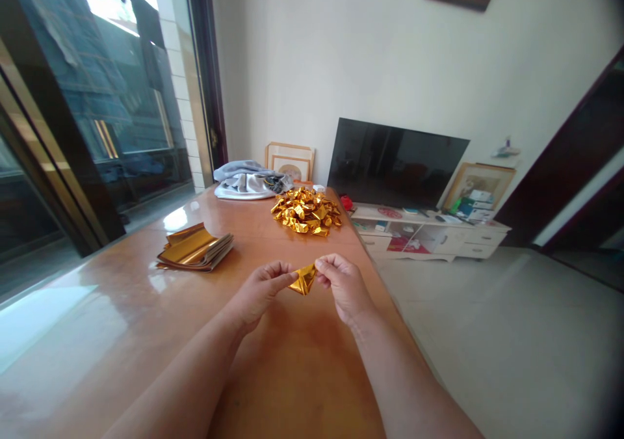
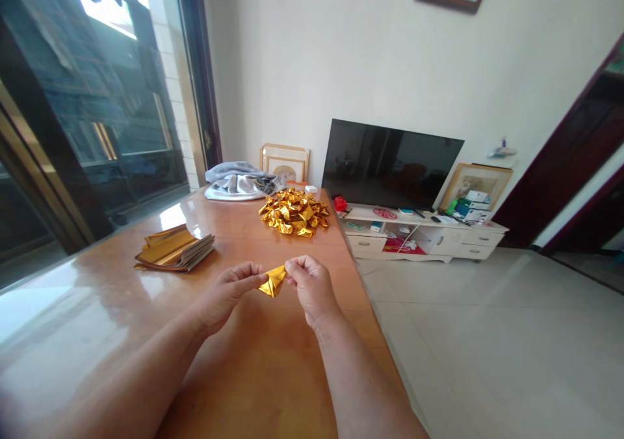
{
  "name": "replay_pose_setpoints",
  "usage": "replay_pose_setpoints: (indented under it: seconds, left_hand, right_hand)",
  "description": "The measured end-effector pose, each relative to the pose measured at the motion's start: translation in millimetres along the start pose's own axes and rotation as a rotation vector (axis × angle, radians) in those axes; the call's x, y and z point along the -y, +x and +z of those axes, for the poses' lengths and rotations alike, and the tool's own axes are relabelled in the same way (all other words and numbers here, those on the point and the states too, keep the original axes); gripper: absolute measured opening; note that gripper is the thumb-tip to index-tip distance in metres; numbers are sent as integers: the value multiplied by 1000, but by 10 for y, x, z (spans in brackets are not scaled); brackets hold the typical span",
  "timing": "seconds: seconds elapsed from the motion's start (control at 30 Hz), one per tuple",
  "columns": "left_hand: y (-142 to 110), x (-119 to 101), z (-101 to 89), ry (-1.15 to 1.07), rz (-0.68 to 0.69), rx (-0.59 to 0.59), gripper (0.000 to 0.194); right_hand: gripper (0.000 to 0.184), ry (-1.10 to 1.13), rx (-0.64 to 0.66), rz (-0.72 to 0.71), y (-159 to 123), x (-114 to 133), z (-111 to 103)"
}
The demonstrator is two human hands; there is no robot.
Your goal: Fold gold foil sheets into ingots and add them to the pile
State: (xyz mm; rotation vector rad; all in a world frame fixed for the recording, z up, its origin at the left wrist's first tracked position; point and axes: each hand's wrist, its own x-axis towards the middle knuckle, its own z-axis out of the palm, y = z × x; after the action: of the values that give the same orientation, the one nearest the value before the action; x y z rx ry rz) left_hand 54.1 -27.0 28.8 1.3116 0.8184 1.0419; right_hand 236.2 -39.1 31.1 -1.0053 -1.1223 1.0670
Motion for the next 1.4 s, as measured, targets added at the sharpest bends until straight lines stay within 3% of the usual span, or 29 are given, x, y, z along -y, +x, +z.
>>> replay_pose_setpoints:
  seconds: [0.17, 0.3, 0.37, 0.47, 0.6, 0.77, 0.93, 1.13, 1.4]
  left_hand:
    - [23, 10, -32, 33, 14, -48, 22]
    - [41, 42, -36, 93, 14, -77, 19]
    - [43, 51, -31, 136, 9, -63, 20]
    - [32, 37, -15, 164, 0, -23, 21]
    - [12, 1, -7, 69, 21, 9, 19]
    - [45, 42, -56, -43, 70, -110, 34]
    - [71, 127, -60, 65, 131, -107, 33]
    - [45, 129, 0, 150, 162, -92, 40]
    - [78, 91, 5, 335, 233, -305, 28]
  right_hand:
    - [32, -22, -24, 65, 26, -20, -31]
    - [34, -150, -33, -20, 48, -87, -48]
    - [35, -264, 36, -82, 48, -105, -50]
    - [22, -400, 151, -109, 33, -100, -44]
    - [23, -325, 149, -81, 21, -86, -40]
    - [23, -205, 117, -13, 33, -101, -45]
    - [18, -318, 139, -78, 25, -123, -39]
    - [17, -323, 278, -44, 5, -149, -20]
    - [16, -294, 128, -130, 7, -55, 15]
